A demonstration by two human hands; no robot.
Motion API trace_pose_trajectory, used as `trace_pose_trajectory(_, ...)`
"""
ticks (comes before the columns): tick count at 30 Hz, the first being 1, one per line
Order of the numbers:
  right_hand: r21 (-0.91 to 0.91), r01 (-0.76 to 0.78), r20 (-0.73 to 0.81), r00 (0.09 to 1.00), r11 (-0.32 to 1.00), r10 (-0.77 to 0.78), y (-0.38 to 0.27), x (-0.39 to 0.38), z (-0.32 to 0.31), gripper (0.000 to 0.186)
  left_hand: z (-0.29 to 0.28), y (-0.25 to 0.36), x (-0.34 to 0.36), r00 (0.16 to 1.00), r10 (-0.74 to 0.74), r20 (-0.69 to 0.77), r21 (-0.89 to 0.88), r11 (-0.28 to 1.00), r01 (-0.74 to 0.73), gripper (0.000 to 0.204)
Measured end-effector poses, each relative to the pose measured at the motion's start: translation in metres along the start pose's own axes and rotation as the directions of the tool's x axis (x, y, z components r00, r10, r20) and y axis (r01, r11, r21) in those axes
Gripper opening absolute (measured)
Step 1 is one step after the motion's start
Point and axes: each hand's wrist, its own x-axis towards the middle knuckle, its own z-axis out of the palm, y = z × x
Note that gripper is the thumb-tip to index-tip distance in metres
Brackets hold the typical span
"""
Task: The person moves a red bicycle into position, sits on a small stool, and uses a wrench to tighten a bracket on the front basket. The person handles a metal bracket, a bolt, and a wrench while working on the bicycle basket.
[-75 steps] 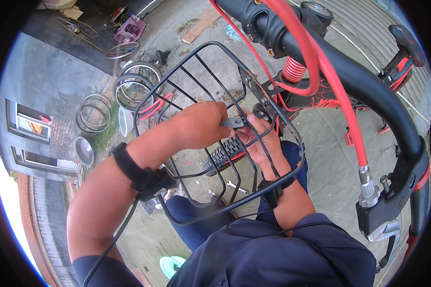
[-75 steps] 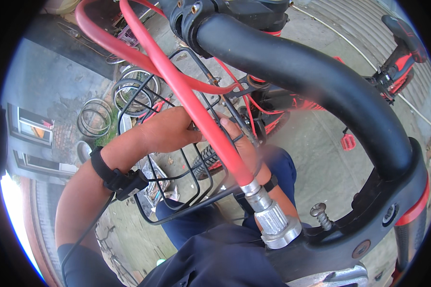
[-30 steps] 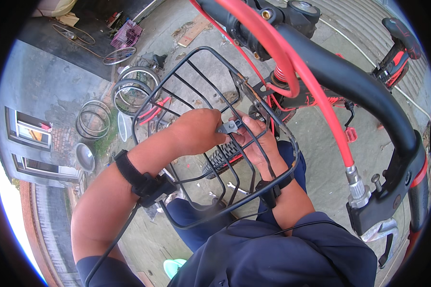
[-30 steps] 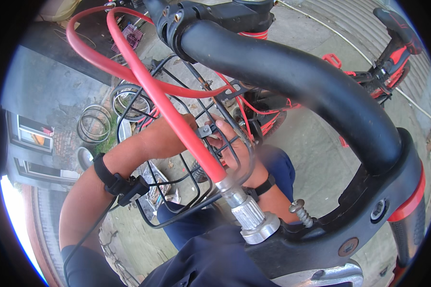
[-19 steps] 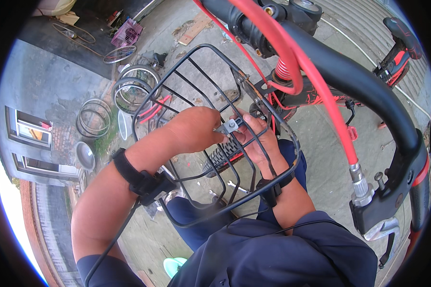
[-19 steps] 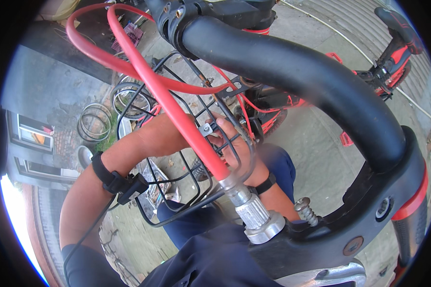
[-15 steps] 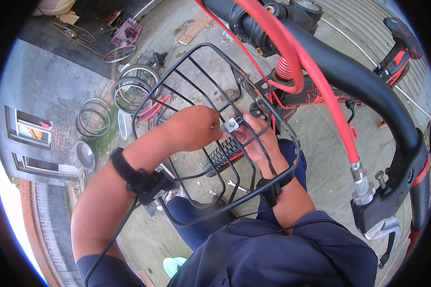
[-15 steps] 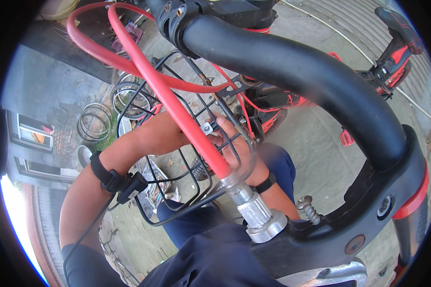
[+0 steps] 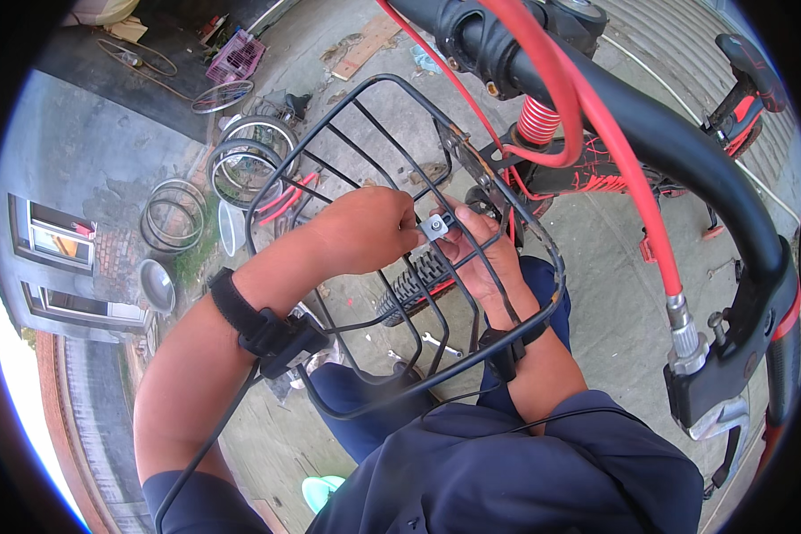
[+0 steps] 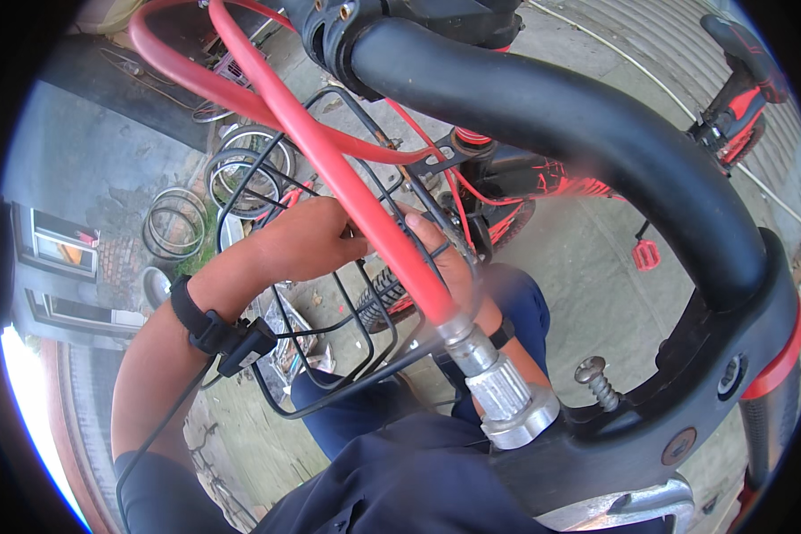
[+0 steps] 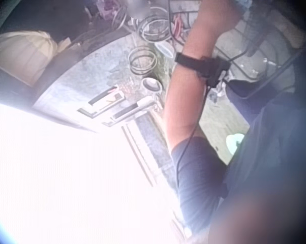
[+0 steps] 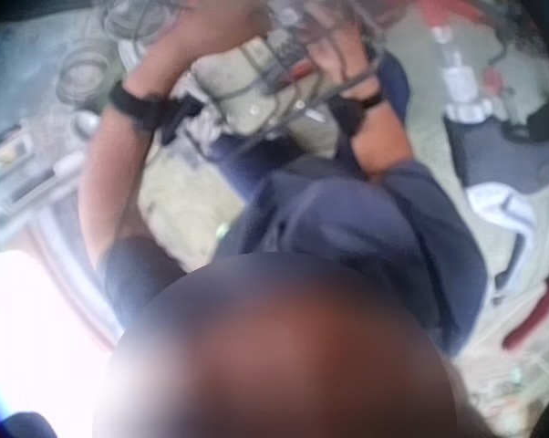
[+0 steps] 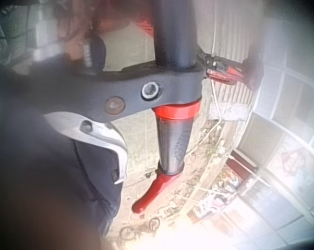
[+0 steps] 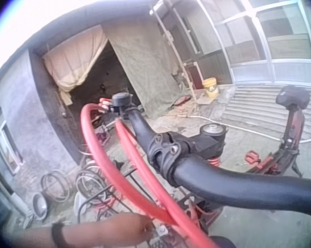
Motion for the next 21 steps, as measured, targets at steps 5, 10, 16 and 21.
trace_pose_trajectory(5, -0.018, 0.015, -0.024, 1.0, 1.0, -0.015, -0.002, -0.002, 0.009, 0.043, -0.005, 0.003, -0.003, 0.998, -0.037, 0.046, 0.032, 0.999, 0.036, 0.023)
trace_pose_trajectory(10, -0.027, 0.019, 0.032, 0.999, 0.999, -0.018, -0.007, -0.004, 0.016, 0.043, -0.009, 0.004, -0.006, 0.997, -0.032, 0.077, -0.007, 0.999, 0.033, 0.021)
trace_pose_trajectory(16, -0.001, 0.047, 0.028, 0.999, 0.999, -0.047, -0.005, -0.005, 0.019, 0.043, -0.007, 0.001, -0.004, 0.998, 0.034, 0.053, -0.05, 0.998, -0.031, 0.02)
trace_pose_trajectory(21, -0.026, 0.022, -0.02, 1.0, 0.999, -0.022, -0.003, -0.004, 0.013, 0.043, -0.007, 0.001, -0.002, 0.997, 0.044, 0.056, -0.03, 0.999, -0.042, 0.019)
